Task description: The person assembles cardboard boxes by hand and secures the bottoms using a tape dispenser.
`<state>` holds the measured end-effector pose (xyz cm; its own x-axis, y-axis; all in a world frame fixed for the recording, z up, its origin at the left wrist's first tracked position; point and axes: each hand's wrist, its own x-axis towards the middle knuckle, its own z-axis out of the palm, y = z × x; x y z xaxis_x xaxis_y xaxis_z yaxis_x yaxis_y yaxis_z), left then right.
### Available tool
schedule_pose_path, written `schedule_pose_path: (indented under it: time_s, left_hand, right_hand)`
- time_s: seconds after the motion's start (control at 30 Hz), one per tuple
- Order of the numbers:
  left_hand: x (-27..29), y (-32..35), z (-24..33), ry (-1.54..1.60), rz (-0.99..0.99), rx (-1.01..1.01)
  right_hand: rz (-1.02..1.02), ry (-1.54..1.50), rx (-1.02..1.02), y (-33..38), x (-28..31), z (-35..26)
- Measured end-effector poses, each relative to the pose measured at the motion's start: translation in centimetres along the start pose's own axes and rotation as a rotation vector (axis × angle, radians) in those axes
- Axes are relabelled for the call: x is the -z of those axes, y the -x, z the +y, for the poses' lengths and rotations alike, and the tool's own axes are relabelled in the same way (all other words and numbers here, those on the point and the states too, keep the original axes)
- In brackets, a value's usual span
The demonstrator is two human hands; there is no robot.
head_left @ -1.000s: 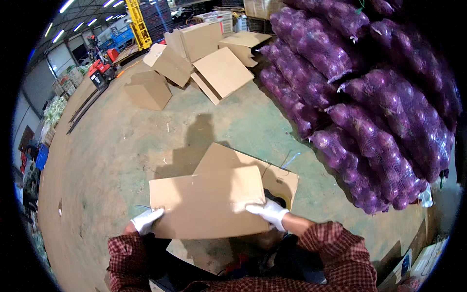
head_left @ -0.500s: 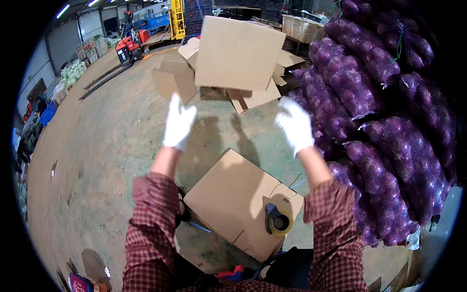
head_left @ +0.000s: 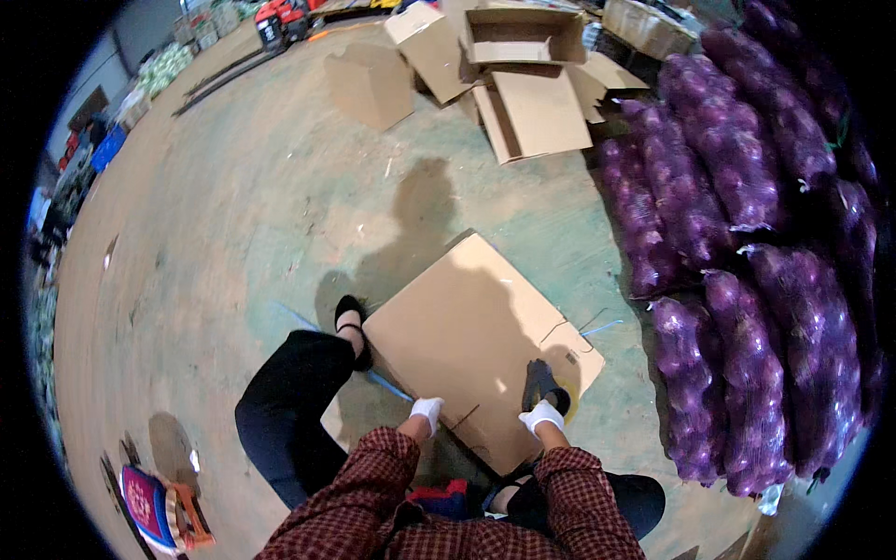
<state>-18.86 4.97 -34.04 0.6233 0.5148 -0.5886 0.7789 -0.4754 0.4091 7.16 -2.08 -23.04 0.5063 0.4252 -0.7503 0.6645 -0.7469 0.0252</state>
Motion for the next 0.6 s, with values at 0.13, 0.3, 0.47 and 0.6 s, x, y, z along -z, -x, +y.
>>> schedule_pose_path:
  time_s: [0.13,0.3,0.47,0.6]
  left_hand:
    - [-0.4,-1.9,3.2,1.314,0.196,0.787]
    - [-5.4,-4.3,-1.3,0.872,0.213,0.698]
    - [-1.5,-2.9,5.0,1.355,0.433,1.024]
    - [-1.3,-2.5,4.4,1.339,0.473,1.149]
  right_hand:
    - [0.03,0.079,0.016,0.6,0.3,0.2]
    - [0.048,0.156,0.024,1.1,-0.4,-1.6]
    - [-0.024,0.269,0.042,0.1,-0.5,0.7]
    - [-0.064,0.395,0.122,-0.4,-0.5,0.5]
